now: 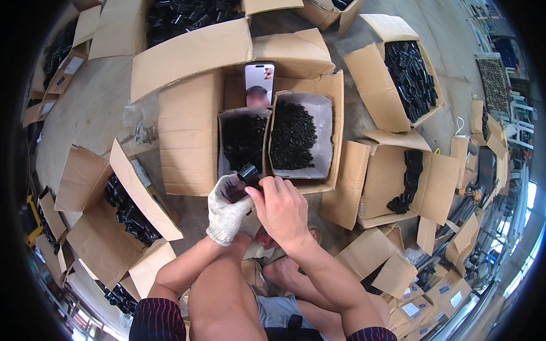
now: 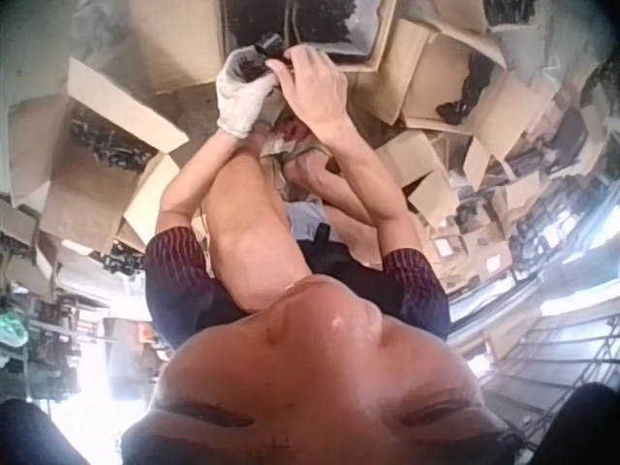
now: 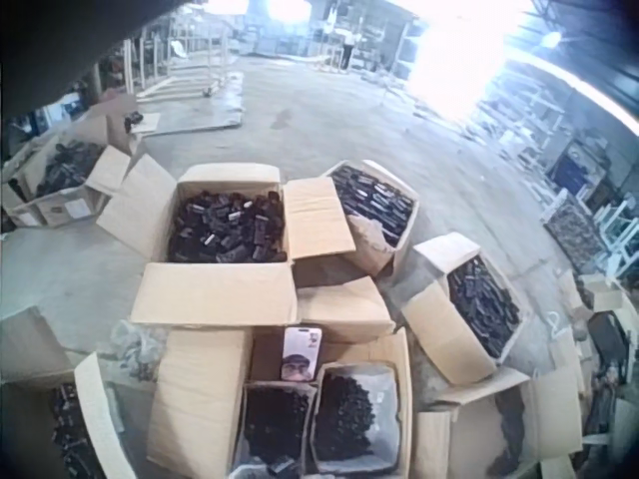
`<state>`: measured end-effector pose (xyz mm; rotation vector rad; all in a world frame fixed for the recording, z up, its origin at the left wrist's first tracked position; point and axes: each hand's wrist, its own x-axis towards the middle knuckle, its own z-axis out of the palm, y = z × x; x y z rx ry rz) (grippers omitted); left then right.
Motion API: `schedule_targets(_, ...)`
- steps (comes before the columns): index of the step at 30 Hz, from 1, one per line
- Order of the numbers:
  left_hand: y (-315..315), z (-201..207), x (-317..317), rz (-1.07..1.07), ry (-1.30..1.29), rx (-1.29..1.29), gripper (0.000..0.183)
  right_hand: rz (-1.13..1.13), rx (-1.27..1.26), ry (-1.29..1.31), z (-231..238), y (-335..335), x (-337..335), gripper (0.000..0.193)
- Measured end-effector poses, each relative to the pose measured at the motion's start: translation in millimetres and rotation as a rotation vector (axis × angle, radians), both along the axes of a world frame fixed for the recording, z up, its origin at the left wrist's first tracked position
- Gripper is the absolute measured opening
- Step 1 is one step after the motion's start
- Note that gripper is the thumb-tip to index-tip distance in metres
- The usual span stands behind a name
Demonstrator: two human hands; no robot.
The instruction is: The person assembles small black plastic components by hand, picking pieces from cardboard boxes and fitting them together.
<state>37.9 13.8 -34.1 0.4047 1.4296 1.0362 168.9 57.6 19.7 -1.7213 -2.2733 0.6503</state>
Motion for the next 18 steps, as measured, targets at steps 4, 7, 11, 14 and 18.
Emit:
schedule_targets(4, 0, 1, 10, -0.065, 0.144, 0.113, 0.044, -0.004, -0.082, -0.007, 0, 1, 10, 0.022)
schedule_targets(7, -6, -14, 9, 0.022, 0.067, 0.078, 0.048, 0.062, 0.047, 0.036, -15, 3, 12, 0.026)
schedule_targets(11, -6, -6, 10, -0.034, 0.026, 0.045, 0.049, -0.011, -0.028, 0.138, -35, -1, 27, 0.036)
schedule_targets(14, -4, -8, 13, -0.116, 0.017, 0.04, 0.045, -0.081, -0.186, 0.315, -44, -7, 48, 0.043)
schedule_targets(18, -2, 20, 0, -0.05, -0.109, -0.052, 0.039, -0.276, 0.229, 0.532, -24, 1, 111, 0.025)
